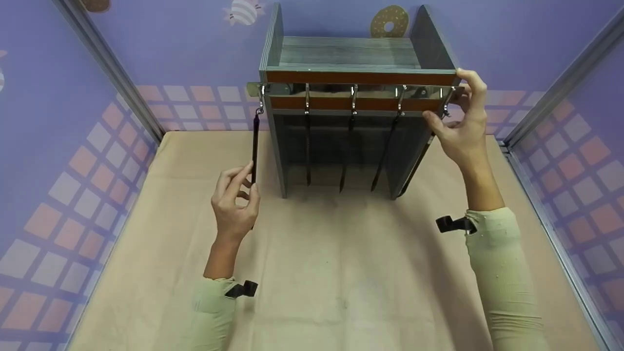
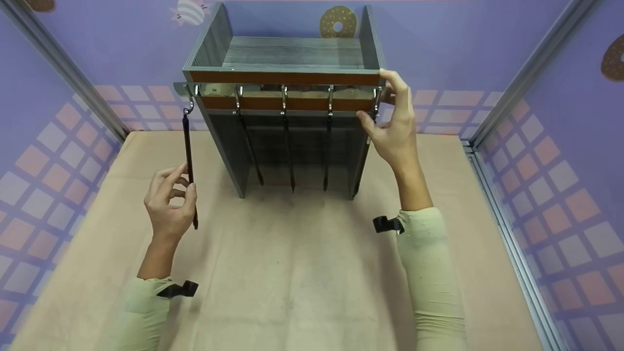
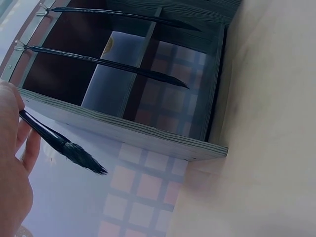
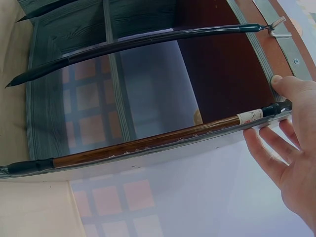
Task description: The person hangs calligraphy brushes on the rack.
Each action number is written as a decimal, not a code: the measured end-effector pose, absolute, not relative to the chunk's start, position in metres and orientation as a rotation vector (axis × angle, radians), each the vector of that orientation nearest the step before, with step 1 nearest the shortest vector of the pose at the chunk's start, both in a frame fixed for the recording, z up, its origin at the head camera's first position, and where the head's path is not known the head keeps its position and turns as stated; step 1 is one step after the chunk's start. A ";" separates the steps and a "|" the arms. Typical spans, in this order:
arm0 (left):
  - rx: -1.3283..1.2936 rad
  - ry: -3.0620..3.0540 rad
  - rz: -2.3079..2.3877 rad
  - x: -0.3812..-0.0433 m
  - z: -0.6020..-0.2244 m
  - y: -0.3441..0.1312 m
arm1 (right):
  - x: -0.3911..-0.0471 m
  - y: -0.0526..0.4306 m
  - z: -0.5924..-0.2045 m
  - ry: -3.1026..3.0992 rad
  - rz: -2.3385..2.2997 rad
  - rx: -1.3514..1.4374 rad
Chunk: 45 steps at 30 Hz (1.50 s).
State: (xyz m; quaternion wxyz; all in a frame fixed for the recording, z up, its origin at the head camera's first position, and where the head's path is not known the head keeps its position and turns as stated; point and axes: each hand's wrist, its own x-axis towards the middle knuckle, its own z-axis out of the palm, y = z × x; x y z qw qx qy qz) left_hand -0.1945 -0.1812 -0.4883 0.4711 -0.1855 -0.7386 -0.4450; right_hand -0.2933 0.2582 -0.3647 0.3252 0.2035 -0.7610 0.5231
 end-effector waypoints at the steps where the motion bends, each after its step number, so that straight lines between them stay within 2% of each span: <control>1: -0.452 -1.810 -1.089 -0.195 -0.488 -0.181 | -0.293 0.258 -0.365 -1.998 1.374 0.529; 26: -0.431 -1.889 -1.134 -0.203 -0.504 -0.177 | -0.293 0.259 -0.363 -1.966 1.346 0.550; 45: -0.333 -2.056 -1.288 -0.238 -0.504 -0.169 | -0.291 0.259 -0.364 -1.987 1.343 0.558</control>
